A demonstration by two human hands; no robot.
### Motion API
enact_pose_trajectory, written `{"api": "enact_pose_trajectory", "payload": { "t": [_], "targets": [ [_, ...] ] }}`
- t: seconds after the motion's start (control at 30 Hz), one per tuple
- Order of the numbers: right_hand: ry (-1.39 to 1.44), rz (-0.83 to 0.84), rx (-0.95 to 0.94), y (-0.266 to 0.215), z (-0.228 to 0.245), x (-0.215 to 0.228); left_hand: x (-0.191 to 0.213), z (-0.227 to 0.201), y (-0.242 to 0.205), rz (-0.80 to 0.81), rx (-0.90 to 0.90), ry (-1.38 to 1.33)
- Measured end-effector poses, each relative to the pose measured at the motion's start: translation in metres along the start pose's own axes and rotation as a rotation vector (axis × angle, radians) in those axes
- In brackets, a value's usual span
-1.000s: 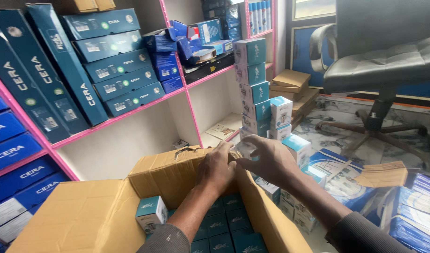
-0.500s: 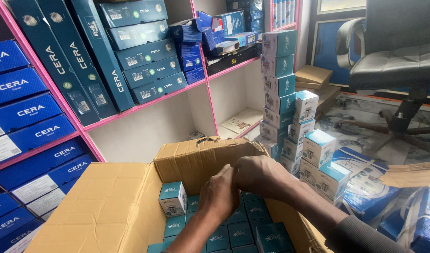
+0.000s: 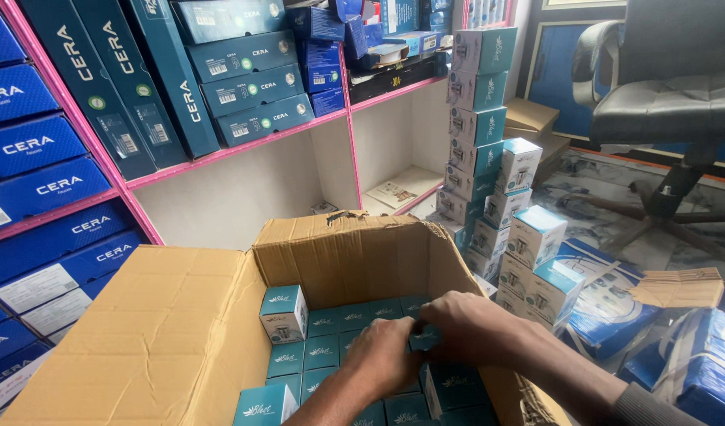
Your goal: The person takes small blue boxes from a large cardboard box and stacks them one by one into a vertical column on the floor.
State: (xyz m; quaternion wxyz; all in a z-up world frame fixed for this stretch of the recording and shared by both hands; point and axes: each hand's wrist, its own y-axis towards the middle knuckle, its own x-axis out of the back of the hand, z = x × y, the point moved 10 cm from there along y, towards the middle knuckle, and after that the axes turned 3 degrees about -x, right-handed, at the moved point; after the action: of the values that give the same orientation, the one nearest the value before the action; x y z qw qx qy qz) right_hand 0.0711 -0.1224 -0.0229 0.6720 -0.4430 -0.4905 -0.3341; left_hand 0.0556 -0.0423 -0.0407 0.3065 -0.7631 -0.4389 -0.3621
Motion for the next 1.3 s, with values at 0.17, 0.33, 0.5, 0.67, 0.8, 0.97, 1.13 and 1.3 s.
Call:
{"api": "enact_pose_trajectory", "payload": {
  "t": [0.17,0.33,0.5,0.67,0.8,0.97,1.13,1.3],
  "targets": [
    [-0.147,0.125,0.016,0.000,0.000,-0.029,-0.016,-0.008,-0.008,0.157,0.000,0.030],
    [-0.217,0.213,0.041,0.000,-0.001,-0.048,-0.036,-0.013,-0.020,0.392,0.032,0.017],
    [-0.274,0.287,0.060,0.004,0.000,-0.068,-0.032,-0.022,-0.030,0.439,-0.012,0.097],
    [-0.254,0.267,0.081,0.007,0.001,-0.067,-0.035,-0.018,-0.029,0.477,-0.008,0.077],
    [-0.210,0.237,0.082,0.009,-0.002,-0.064,-0.025,-0.015,-0.030,0.437,0.034,0.018],
    [-0.163,0.204,0.085,0.012,-0.006,-0.059,-0.032,0.001,-0.008,0.295,0.001,0.034],
    [-0.102,0.160,0.090,0.017,-0.003,-0.054,-0.033,0.010,0.005,0.267,0.052,-0.006],
    [-0.234,0.181,0.071,0.043,-0.009,-0.070,-0.021,0.014,0.002,0.208,0.082,-0.045]
  ]
}}
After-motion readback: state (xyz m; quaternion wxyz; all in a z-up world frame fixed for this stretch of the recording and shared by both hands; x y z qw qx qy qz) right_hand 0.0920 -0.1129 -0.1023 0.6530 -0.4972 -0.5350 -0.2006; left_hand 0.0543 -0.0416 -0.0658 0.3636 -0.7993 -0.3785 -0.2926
